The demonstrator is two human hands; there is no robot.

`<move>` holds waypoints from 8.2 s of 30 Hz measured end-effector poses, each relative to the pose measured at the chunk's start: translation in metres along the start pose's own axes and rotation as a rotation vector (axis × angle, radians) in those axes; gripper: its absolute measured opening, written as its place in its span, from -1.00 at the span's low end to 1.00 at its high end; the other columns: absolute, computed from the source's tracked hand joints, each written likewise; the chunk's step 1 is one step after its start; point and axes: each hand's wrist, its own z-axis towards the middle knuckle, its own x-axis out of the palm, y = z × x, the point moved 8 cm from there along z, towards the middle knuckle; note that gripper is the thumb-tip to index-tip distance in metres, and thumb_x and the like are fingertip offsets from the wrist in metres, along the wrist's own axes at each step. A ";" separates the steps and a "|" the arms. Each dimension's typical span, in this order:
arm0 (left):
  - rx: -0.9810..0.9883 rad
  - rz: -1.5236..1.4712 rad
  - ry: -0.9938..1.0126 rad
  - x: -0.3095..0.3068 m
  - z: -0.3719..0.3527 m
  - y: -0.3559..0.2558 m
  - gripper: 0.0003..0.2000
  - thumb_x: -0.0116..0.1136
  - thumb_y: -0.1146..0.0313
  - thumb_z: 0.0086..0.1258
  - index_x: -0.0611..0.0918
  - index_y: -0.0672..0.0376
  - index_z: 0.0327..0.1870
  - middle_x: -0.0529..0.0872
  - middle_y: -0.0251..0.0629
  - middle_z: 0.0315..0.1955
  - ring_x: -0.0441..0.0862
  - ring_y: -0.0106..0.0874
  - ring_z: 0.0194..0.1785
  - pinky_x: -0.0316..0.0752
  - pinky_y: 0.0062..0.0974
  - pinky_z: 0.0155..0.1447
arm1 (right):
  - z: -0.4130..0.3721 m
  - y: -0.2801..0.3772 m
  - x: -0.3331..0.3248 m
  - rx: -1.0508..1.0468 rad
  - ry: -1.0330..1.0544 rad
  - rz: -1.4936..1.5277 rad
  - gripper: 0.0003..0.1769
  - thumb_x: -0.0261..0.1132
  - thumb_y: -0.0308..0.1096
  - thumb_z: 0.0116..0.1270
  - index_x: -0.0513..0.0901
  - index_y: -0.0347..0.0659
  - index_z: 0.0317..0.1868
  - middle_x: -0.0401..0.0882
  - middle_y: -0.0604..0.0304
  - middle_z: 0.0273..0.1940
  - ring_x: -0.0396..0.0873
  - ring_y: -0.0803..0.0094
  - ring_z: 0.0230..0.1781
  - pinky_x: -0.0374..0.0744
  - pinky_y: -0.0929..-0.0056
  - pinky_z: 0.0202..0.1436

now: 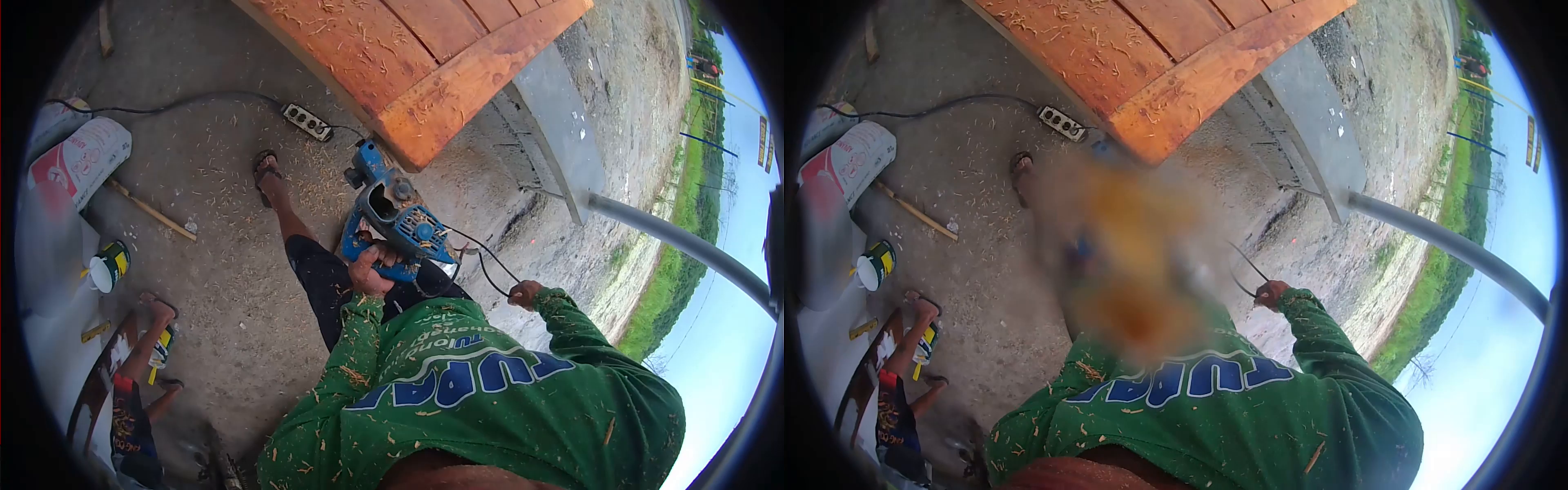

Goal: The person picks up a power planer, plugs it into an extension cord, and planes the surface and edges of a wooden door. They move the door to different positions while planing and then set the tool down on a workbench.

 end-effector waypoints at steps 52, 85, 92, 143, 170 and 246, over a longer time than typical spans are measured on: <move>0.161 0.255 0.149 0.152 0.220 -0.253 -0.77 0.20 0.28 0.00 0.43 0.09 -0.37 0.36 -0.44 -0.53 0.34 -0.47 -0.43 0.35 -0.44 -0.24 | -0.016 0.170 -0.105 -0.348 -0.147 0.345 -0.78 0.22 -0.21 0.24 0.68 -0.13 -0.25 0.65 0.11 -0.36 0.60 0.30 -0.36 0.54 0.36 -0.27; 0.242 0.329 0.170 0.269 0.363 -0.465 -0.76 0.21 0.26 0.04 0.44 0.15 -0.39 0.45 -0.34 -0.47 0.43 -0.35 -0.37 0.46 -0.24 -0.17 | -0.051 0.409 -0.277 -0.337 -0.131 0.376 -0.69 0.23 -0.16 0.25 0.69 -0.20 -0.16 0.67 0.02 -0.22 0.63 0.22 -0.18 0.55 0.32 -0.06; 0.371 0.533 -0.117 0.225 0.419 -0.537 -0.71 0.20 0.18 0.08 0.51 0.17 -0.29 0.53 -0.27 -0.41 0.52 -0.30 -0.32 0.51 -0.18 -0.16 | -0.049 0.443 -0.303 -0.442 -0.230 0.361 -0.74 0.21 -0.20 0.28 0.69 -0.18 -0.19 0.66 0.03 -0.22 0.63 0.16 -0.20 0.56 0.28 -0.08; -0.380 0.893 1.254 0.747 0.021 -0.413 -0.69 -0.01 0.25 0.41 0.60 0.33 -0.08 0.67 0.08 -0.19 0.63 -0.20 -0.06 0.46 -0.26 0.05 | -0.099 0.635 -0.322 -0.168 -1.265 1.135 -0.55 0.38 -0.19 0.13 0.54 -0.30 -0.06 0.63 0.12 -0.28 0.59 0.38 -0.34 0.58 0.38 -0.18; -1.788 2.482 2.107 0.617 0.461 -0.556 -0.61 -0.02 0.00 0.35 0.64 0.11 -0.06 0.66 0.04 -0.21 0.58 -0.01 -0.07 0.44 -0.18 0.03 | -0.163 0.809 -0.330 0.987 -1.417 2.261 -0.59 0.41 -0.17 0.04 0.60 -0.29 -0.19 0.62 0.07 -0.43 0.60 0.34 -0.52 0.57 0.38 -0.44; -1.762 1.940 0.724 0.594 0.438 -0.671 -0.63 0.21 0.13 0.27 0.58 0.22 -0.04 0.63 -0.26 -0.18 0.53 -0.47 -0.16 0.46 -0.44 -0.11 | -0.073 1.115 -0.606 -0.951 -2.384 3.144 -0.43 0.27 -0.39 0.16 0.31 -0.11 0.19 0.45 0.24 -0.38 0.45 0.35 -0.31 0.47 0.24 -0.08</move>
